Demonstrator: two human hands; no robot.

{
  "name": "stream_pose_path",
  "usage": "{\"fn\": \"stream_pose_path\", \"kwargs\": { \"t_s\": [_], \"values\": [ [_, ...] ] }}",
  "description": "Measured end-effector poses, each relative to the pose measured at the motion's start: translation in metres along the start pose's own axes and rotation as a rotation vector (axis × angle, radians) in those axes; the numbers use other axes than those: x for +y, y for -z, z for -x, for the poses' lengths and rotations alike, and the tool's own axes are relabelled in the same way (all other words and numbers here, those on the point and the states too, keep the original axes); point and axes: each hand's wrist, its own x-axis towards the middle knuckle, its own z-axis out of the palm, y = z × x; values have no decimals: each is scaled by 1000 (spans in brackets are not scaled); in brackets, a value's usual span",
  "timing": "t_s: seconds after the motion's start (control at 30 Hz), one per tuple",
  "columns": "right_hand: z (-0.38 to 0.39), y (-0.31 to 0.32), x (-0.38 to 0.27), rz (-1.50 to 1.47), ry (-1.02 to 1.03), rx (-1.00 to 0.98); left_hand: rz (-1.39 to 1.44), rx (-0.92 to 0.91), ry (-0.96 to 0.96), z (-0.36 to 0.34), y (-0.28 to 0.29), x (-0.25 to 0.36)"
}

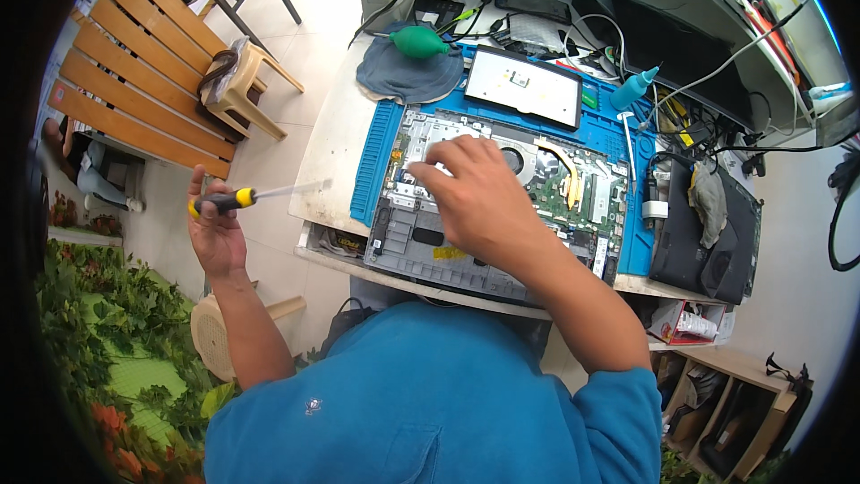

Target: The person uses a screwdriver to remove screws from a disassembled electronic device, likely a laptop or monitor, placed on a blue workbench. They manipulate internal components, including a hard drive and circuit board, and use a green air blower to clean dust from the device's interior.

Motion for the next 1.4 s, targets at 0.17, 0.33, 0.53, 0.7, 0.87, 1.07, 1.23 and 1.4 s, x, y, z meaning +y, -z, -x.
{"fn": "stream_pose_path", "kwargs": {
  "t_s": [0.17, 0.33, 0.53, 0.7, 0.87, 1.07, 1.23, 1.4],
  "values": [
    [36, 52, -37, -219, -75, 169, 402, 244, 84, -3, -2, 4],
    [37, 129, -112, -522, 410, 216, 410, 3, 167, -9, -12, 1],
    [-2, 120, -161, -580, 419, 378, 451, -172, 200, -9, -30, 9],
    [5, 141, -157, -766, 387, 359, 337, -194, 198, -12, -52, -2],
    [41, 106, -149, -658, 201, 916, 317, -168, 236, -10, -46, -8],
    [152, 132, -71, -360, -252, 826, 122, -192, 271, 1, -79, 2],
    [169, 120, -80, -278, -338, 795, -284, -719, -32, 10, -128, 25],
    [126, 145, -96, -412, 9, 805, -141, -1178, -321, 21, -196, 98]
  ]
}}
